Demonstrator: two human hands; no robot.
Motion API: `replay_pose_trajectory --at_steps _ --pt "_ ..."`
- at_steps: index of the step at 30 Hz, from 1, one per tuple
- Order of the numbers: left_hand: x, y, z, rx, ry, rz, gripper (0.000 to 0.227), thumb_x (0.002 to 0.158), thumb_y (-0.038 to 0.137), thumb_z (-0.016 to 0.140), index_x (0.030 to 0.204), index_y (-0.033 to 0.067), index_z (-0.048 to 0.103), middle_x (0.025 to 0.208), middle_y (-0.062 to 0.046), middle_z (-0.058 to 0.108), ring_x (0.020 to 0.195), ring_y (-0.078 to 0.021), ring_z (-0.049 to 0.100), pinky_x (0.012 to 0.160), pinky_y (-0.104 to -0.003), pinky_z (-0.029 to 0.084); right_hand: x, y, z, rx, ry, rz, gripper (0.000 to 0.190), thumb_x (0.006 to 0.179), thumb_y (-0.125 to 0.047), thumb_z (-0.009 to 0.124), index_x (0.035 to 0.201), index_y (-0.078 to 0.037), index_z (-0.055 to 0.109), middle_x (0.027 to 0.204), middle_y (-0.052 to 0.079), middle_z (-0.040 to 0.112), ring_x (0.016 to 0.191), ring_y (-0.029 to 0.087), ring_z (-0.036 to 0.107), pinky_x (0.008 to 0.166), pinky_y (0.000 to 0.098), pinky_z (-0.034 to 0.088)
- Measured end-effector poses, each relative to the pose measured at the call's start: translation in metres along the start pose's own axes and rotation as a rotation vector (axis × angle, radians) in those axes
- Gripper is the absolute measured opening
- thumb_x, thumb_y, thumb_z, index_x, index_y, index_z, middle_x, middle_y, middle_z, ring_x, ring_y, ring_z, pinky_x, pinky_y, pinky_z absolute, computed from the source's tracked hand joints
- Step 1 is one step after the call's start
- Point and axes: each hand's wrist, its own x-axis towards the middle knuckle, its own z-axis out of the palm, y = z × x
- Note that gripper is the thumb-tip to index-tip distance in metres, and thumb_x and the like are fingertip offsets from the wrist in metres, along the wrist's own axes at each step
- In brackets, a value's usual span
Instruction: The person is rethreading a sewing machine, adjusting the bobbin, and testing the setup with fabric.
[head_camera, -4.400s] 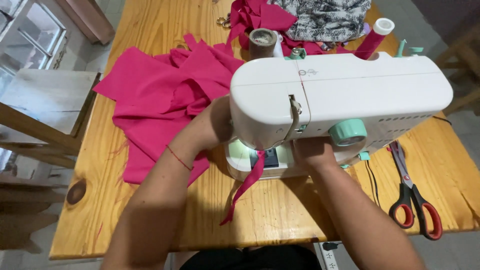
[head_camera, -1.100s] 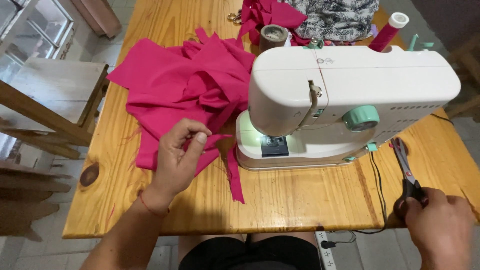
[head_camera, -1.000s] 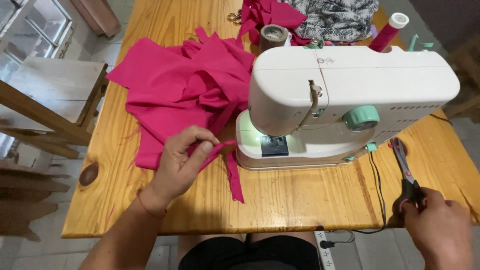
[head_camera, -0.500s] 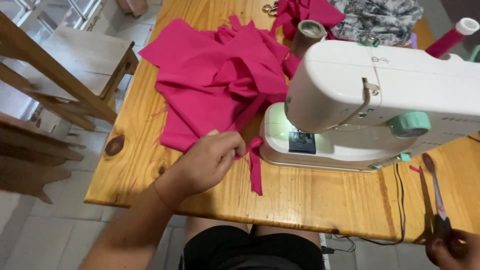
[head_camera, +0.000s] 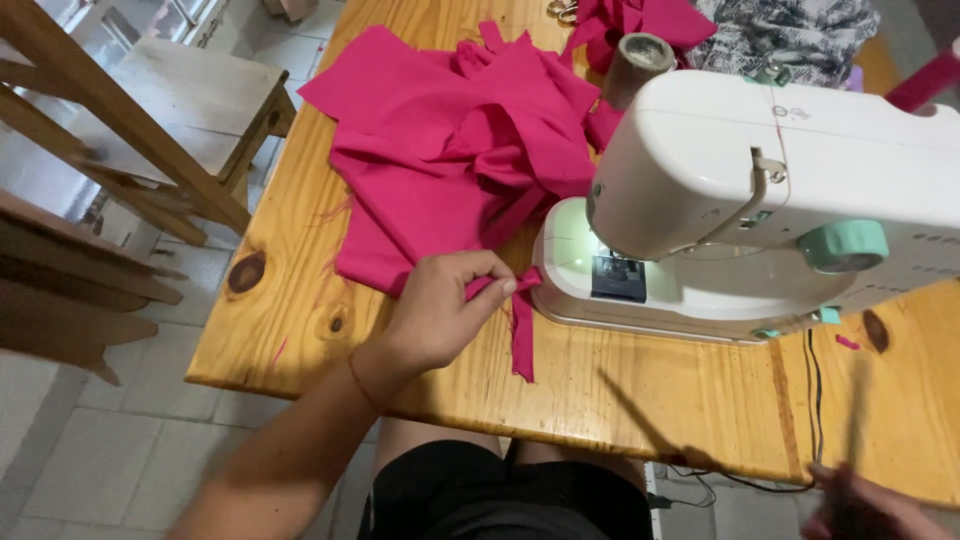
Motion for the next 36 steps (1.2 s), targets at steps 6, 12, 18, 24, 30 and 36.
replay_pose_trajectory --at_steps 6,12,18,24,30,36 --pt "-0.009 0.005 0.005 -0.314 -0.065 -0.248 0.022 0.118 0.019 0.068 0.115 0.0085 0.087 0.086 -0.004 0.086 0.060 -0.0107 0.071 0.059 -0.027 0.058 -0.100 -0.126 0.111 -0.131 -0.137 -0.076 0.104 0.069 -0.004 0.122 0.160 -0.045 0.090 0.110 0.002 0.103 0.099 0.019 0.087 0.098 0.0287 0.064" --pt "-0.019 0.011 -0.001 -0.239 -0.048 -0.135 0.021 0.111 0.011 0.072 0.124 0.0107 0.088 0.107 -0.004 0.086 0.102 -0.0168 0.083 0.081 -0.032 0.063 -0.100 -0.164 0.125 -0.171 -0.160 -0.190 0.070 0.081 -0.025 0.100 0.148 -0.041 0.094 0.096 -0.002 0.093 0.083 0.020 0.073 0.078 0.0314 0.063" --pt "-0.030 0.006 -0.010 0.445 0.128 0.611 0.022 0.109 -0.012 0.069 0.122 -0.0016 0.084 0.123 -0.021 0.081 0.100 -0.0359 0.075 0.083 -0.048 0.052 -0.087 -0.173 0.129 -0.236 -0.187 -0.151 0.073 0.079 -0.023 0.108 0.148 -0.041 0.093 0.092 -0.002 0.101 0.073 0.019 0.071 0.076 0.0304 0.064" --pt "-0.033 0.011 -0.013 0.807 0.261 0.883 0.008 0.114 -0.004 0.080 0.114 0.0037 0.080 0.118 -0.014 0.082 0.085 -0.0255 0.069 0.085 -0.041 0.060 -0.090 -0.199 0.138 -0.317 -0.242 -0.094 0.074 0.080 -0.035 0.110 0.150 -0.043 0.088 0.106 -0.005 0.104 0.090 0.014 0.088 0.088 0.0297 0.069" --pt "-0.031 0.007 -0.011 0.854 0.297 0.931 0.007 0.118 0.005 0.074 0.115 0.0085 0.079 0.115 -0.009 0.083 0.085 -0.0220 0.072 0.089 -0.040 0.063 -0.078 -0.191 0.151 -0.090 -0.423 -0.235 0.070 0.077 -0.022 0.118 0.144 -0.029 0.098 0.091 -0.003 0.100 0.083 0.009 0.075 0.074 0.0275 0.065" --pt "-0.031 0.006 -0.011 0.848 0.298 0.940 0.007 0.119 0.006 0.075 0.114 0.0079 0.080 0.115 -0.009 0.083 0.085 -0.0214 0.073 0.089 -0.039 0.062 -0.070 -0.192 0.157 -0.003 -0.512 -0.311 0.059 0.080 -0.019 0.118 0.137 -0.020 0.100 0.088 -0.004 0.095 0.083 0.007 0.072 0.070 0.0279 0.062"
